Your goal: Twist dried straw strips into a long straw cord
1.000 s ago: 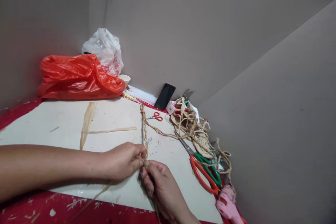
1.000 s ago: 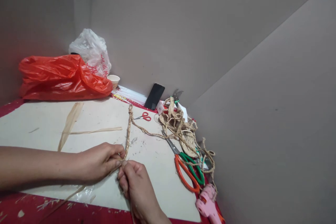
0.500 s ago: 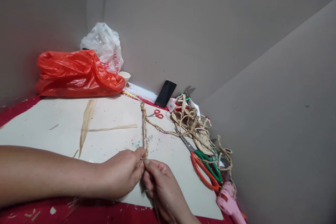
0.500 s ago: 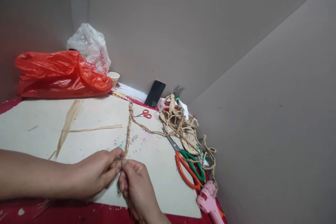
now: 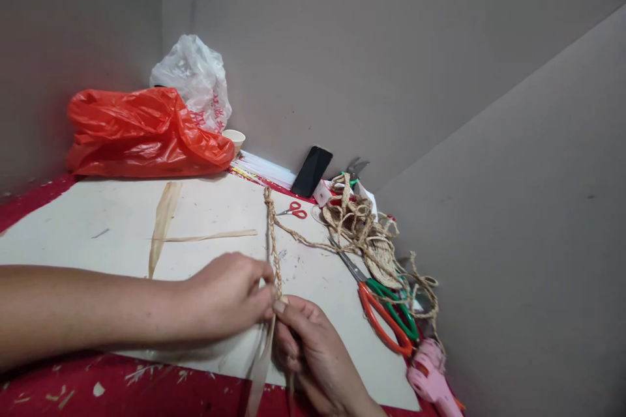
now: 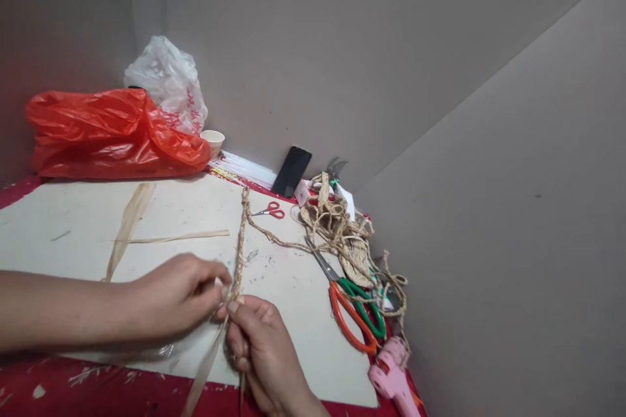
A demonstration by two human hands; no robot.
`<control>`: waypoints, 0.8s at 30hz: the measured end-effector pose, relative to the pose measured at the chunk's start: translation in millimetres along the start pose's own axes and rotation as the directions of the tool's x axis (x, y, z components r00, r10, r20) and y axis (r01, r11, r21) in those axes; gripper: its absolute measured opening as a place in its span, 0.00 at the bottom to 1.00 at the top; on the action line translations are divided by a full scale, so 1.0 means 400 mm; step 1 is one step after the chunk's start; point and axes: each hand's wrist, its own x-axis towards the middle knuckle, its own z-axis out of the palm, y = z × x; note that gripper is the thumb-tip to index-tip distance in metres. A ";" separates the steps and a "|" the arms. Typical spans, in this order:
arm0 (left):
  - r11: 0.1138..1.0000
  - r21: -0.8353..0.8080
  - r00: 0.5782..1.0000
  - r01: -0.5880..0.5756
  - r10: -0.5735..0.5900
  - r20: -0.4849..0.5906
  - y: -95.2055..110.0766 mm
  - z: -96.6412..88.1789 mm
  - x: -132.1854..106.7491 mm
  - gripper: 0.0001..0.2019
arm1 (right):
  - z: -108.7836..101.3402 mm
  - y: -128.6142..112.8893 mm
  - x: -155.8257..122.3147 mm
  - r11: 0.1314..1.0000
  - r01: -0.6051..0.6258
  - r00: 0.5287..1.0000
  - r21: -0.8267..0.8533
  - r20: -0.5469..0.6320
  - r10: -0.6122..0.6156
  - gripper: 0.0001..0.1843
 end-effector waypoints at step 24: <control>0.946 -0.276 0.950 0.169 -0.082 0.301 -0.052 0.031 0.040 0.13 | -0.049 -0.042 0.003 0.820 0.063 0.989 -0.568 0.148 0.027 0.18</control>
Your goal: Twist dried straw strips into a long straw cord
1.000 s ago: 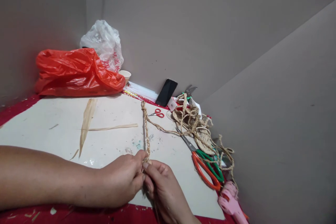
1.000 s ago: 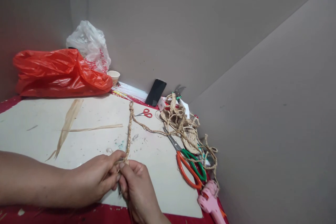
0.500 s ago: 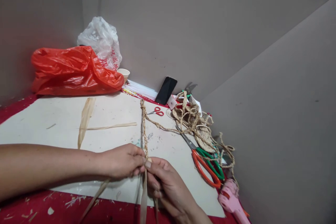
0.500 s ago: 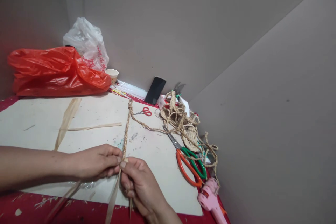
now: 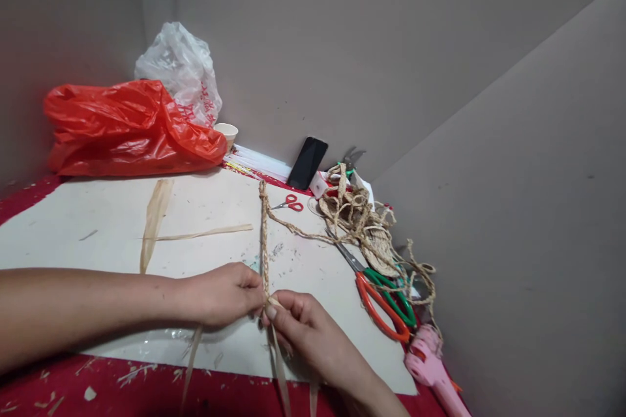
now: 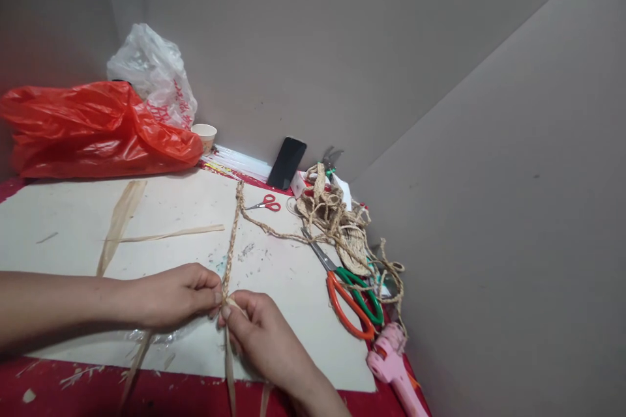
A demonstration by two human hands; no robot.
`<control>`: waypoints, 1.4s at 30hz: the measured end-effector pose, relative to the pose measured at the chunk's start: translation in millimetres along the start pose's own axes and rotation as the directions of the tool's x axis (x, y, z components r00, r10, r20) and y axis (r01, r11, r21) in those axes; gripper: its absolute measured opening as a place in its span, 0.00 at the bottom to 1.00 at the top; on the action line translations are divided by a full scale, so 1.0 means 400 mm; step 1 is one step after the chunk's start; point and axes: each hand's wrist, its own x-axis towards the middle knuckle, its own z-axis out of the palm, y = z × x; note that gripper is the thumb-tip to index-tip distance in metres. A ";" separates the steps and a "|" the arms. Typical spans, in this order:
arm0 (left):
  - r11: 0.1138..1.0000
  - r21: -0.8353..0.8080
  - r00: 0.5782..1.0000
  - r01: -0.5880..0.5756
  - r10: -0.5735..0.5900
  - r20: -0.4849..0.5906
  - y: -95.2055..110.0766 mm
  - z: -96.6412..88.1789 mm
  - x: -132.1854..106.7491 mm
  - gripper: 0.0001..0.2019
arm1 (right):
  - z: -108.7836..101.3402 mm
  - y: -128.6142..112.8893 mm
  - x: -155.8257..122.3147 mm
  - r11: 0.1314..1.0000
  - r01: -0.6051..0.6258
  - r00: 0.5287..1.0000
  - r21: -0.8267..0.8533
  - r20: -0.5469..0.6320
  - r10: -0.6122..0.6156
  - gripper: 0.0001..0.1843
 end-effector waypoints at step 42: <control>0.977 -0.211 0.994 -0.021 -0.002 -0.110 -0.001 0.038 -0.007 0.11 | 0.108 0.017 -0.042 0.436 0.063 0.917 -0.898 -0.120 -0.380 0.12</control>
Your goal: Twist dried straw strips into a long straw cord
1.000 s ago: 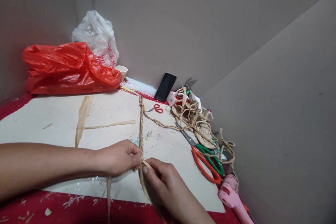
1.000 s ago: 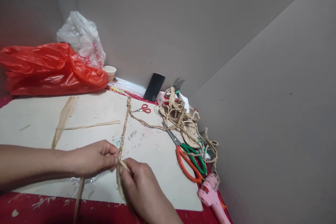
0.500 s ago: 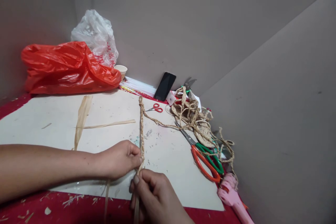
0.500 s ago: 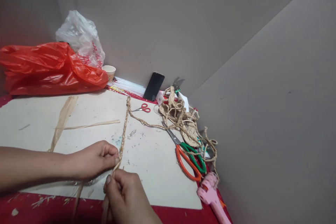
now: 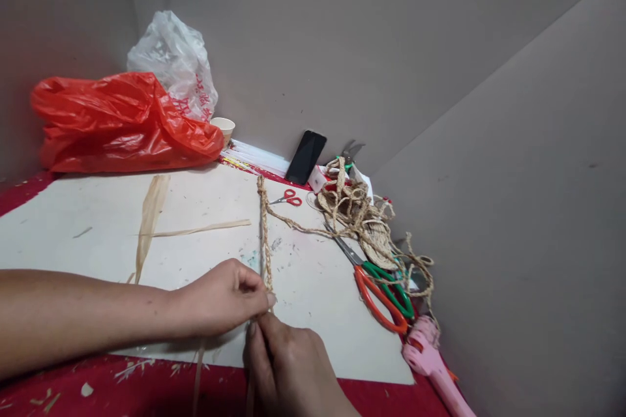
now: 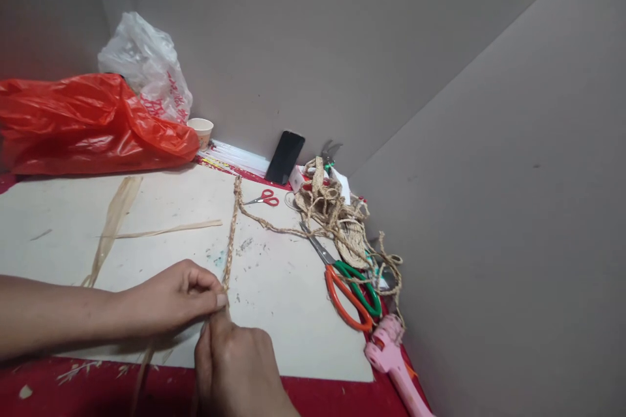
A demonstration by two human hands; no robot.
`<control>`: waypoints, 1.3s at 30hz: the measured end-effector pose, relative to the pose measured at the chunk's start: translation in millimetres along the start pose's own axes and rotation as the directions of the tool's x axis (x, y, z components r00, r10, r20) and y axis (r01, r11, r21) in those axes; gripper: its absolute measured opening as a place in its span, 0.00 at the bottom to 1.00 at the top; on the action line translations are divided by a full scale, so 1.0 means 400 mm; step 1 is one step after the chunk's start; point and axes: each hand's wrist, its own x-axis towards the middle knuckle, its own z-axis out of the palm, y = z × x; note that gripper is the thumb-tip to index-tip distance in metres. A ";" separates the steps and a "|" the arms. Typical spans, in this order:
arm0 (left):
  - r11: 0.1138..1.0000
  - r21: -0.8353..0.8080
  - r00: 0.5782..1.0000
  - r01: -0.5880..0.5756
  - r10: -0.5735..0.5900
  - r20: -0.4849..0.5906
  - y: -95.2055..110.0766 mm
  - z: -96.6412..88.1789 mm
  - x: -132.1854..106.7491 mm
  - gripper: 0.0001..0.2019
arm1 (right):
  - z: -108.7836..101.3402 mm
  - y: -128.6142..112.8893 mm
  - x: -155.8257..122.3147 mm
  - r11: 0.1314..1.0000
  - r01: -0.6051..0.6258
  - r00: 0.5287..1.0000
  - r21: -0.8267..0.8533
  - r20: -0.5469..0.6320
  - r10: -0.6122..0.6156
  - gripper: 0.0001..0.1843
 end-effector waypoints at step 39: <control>0.698 0.699 0.981 -0.158 0.193 0.030 0.033 -0.031 -0.020 0.12 | -0.013 0.075 0.050 0.489 -0.400 0.914 0.775 0.301 0.272 0.24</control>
